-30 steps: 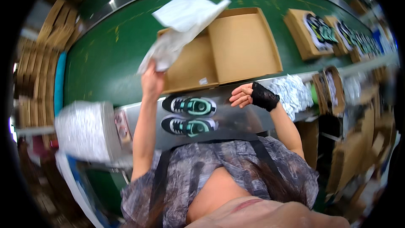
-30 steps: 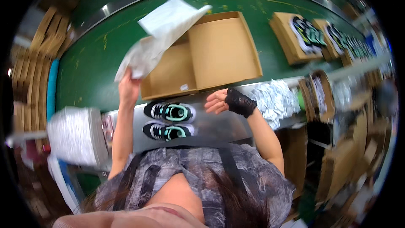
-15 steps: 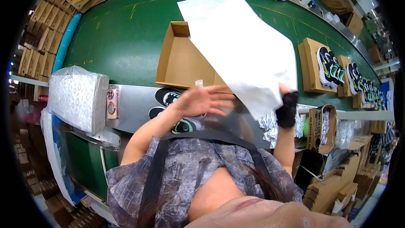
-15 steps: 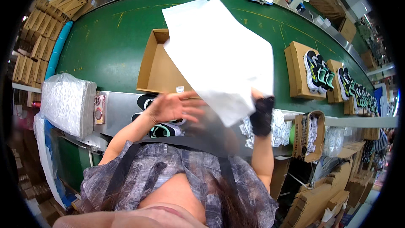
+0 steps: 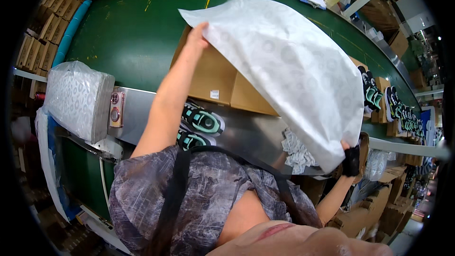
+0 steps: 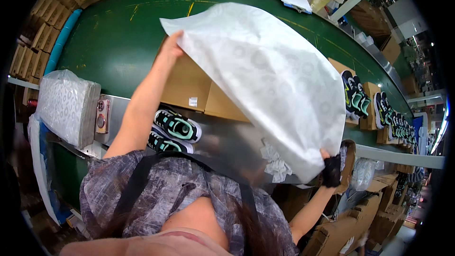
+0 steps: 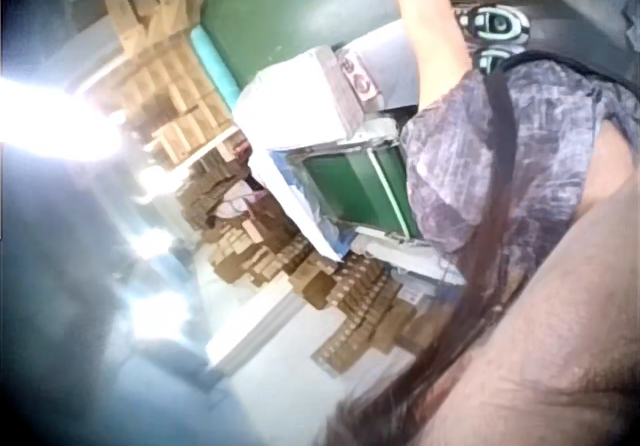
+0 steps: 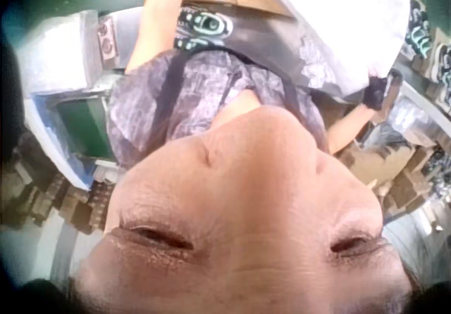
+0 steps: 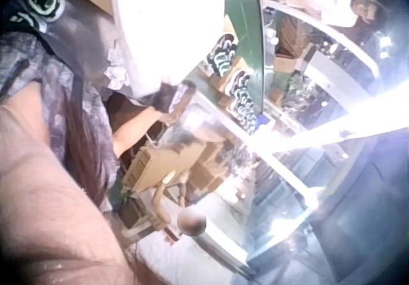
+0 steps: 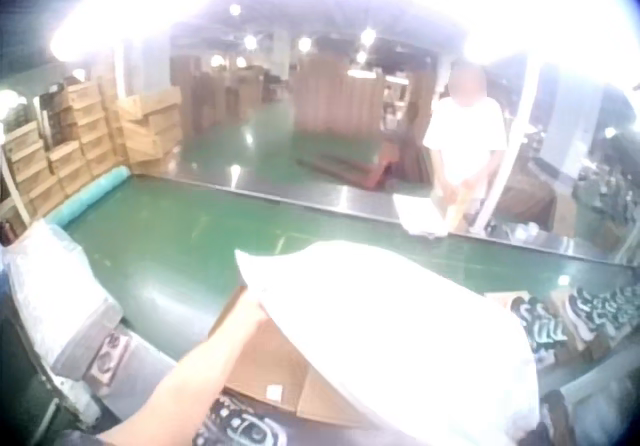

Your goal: The person places pairs of sneakers into cardboard shoe boxes, wraps them in tissue paper, and closes the boxes. The process is repeated for multiple pairs of shoes on a conveyor-style workstation.

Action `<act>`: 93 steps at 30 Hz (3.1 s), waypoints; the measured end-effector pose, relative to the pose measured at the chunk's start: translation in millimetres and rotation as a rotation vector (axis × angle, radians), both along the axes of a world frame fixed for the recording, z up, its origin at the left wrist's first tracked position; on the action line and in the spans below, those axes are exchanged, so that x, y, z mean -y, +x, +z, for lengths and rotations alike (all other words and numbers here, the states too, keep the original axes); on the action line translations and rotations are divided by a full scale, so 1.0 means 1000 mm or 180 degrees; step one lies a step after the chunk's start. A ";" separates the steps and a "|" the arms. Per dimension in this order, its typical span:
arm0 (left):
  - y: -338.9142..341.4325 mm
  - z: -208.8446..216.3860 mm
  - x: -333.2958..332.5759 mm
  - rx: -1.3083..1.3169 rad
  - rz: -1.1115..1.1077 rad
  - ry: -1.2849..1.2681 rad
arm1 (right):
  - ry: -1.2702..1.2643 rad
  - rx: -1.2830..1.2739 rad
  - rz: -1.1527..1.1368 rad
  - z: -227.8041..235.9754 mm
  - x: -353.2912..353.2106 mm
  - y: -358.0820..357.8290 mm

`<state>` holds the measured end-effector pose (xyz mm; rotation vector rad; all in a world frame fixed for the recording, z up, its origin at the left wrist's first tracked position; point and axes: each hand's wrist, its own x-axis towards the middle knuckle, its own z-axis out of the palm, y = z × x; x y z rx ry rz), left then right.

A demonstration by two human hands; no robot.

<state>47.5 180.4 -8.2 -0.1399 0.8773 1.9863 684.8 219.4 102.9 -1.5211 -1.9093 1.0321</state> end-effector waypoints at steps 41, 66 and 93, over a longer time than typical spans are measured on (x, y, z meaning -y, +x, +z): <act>-0.004 0.012 0.242 -0.6237 -0.0927 -0.1749 | -0.0485 -0.1182 0.1129 -0.140 0.105 -0.495; 0.014 0.024 0.152 -0.5602 -0.3297 -0.1153 | 0.1138 0.1574 0.2463 -0.079 0.210 -0.372; -0.018 -0.044 0.108 -0.0942 -0.2448 -0.1600 | -0.3452 -0.3078 -0.1005 -0.135 0.170 -0.391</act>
